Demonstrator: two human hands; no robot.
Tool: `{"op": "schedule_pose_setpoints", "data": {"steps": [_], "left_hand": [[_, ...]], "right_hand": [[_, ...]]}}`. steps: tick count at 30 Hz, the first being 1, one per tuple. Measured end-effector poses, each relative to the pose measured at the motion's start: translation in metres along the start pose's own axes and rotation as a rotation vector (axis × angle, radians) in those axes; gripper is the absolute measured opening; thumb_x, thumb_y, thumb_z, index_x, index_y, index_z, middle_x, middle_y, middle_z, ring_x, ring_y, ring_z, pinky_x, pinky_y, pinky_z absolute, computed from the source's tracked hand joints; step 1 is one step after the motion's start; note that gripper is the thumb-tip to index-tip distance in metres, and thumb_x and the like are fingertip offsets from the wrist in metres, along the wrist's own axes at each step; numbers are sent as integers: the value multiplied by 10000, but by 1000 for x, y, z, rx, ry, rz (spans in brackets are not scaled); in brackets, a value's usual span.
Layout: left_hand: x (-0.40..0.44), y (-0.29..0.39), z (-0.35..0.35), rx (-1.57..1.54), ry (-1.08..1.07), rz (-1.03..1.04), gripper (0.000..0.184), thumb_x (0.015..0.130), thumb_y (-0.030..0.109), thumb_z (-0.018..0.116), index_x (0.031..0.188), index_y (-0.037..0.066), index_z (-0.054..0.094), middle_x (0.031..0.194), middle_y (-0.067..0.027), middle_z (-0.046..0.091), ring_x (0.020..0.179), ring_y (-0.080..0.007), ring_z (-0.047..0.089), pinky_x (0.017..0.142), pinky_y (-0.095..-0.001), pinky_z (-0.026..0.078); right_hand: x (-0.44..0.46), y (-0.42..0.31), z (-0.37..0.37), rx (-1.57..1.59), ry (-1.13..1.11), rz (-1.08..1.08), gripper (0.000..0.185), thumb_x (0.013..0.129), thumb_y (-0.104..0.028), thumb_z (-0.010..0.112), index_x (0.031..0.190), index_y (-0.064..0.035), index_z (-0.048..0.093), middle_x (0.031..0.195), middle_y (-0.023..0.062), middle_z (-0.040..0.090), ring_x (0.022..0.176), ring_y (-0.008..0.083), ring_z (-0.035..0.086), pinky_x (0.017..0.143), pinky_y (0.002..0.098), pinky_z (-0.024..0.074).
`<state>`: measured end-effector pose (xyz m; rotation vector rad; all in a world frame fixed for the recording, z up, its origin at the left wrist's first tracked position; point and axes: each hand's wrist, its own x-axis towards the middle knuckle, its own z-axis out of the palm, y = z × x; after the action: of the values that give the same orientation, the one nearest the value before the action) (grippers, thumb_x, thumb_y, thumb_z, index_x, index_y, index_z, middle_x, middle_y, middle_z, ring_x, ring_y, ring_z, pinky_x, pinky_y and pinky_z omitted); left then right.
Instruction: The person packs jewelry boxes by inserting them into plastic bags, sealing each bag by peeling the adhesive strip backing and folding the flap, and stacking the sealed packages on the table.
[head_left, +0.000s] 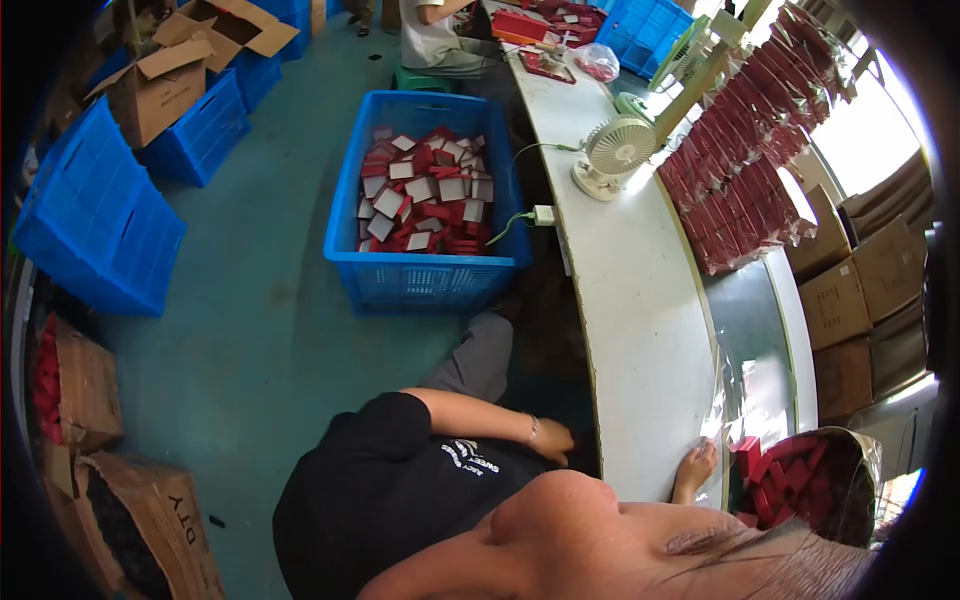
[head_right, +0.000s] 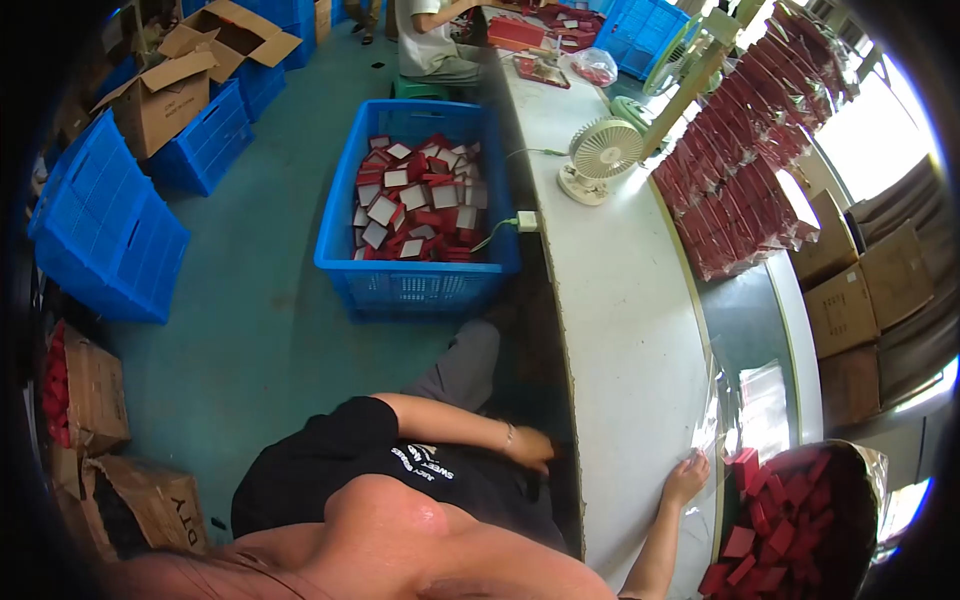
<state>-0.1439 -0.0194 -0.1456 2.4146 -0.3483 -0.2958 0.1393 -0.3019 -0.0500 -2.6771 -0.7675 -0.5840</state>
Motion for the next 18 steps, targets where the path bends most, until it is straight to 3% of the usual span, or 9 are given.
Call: {"op": "schedule_pose_setpoints", "data": {"steps": [1, 2, 4, 10, 13, 18], "left_hand": [[7, 17, -2, 8, -117, 65, 505, 935, 472, 700, 1113, -1, 695, 1030, -245, 728, 1005, -426, 699, 871, -507, 561], [9, 30, -1, 40, -96, 218, 517, 901, 491, 725, 1050, -4, 722, 984, -247, 739, 964, -418, 716, 830, -505, 568], [16, 49, 5, 156, -156, 145, 446, 929, 453, 694, 1049, 24, 732, 996, -224, 743, 967, -427, 712, 818, -504, 569], [3, 35, 19, -39, -43, 347, 279, 1010, 321, 595, 1011, 70, 716, 938, -202, 730, 917, -444, 688, 806, -542, 525], [23, 2, 78, -103, -252, 626, 295, 1025, 321, 576, 993, 52, 693, 926, -222, 714, 908, -455, 672, 807, -550, 501], [5, -16, 37, -164, -351, 621, 324, 1037, 318, 563, 987, 24, 689, 948, -236, 710, 925, -437, 670, 801, -530, 497]], "right_hand": [[2, -1, 0, -5, -1, 13, 373, 888, -40, 599, 1257, -2, 636, 1290, 184, 640, 1253, 386, 564, 1082, 483, 442], [4, 2, 3, -17, 7, 7, 372, 888, -44, 599, 1255, -2, 637, 1287, 184, 641, 1250, 386, 567, 1081, 483, 443], [3, 1, 1, -41, 11, 3, 368, 888, -51, 599, 1251, -2, 639, 1281, 185, 644, 1243, 385, 572, 1078, 482, 446], [2, 3, 4, -41, -6, 71, 366, 896, -62, 584, 1254, -17, 644, 1281, 164, 648, 1250, 365, 574, 1078, 475, 443], [1, -7, -3, -51, 5, 72, 359, 897, -65, 586, 1249, -24, 646, 1281, 158, 650, 1249, 361, 575, 1075, 473, 444], [0, -5, -1, -55, 16, 58, 359, 897, -64, 586, 1249, -28, 643, 1278, 157, 651, 1248, 362, 576, 1081, 477, 440]]}}
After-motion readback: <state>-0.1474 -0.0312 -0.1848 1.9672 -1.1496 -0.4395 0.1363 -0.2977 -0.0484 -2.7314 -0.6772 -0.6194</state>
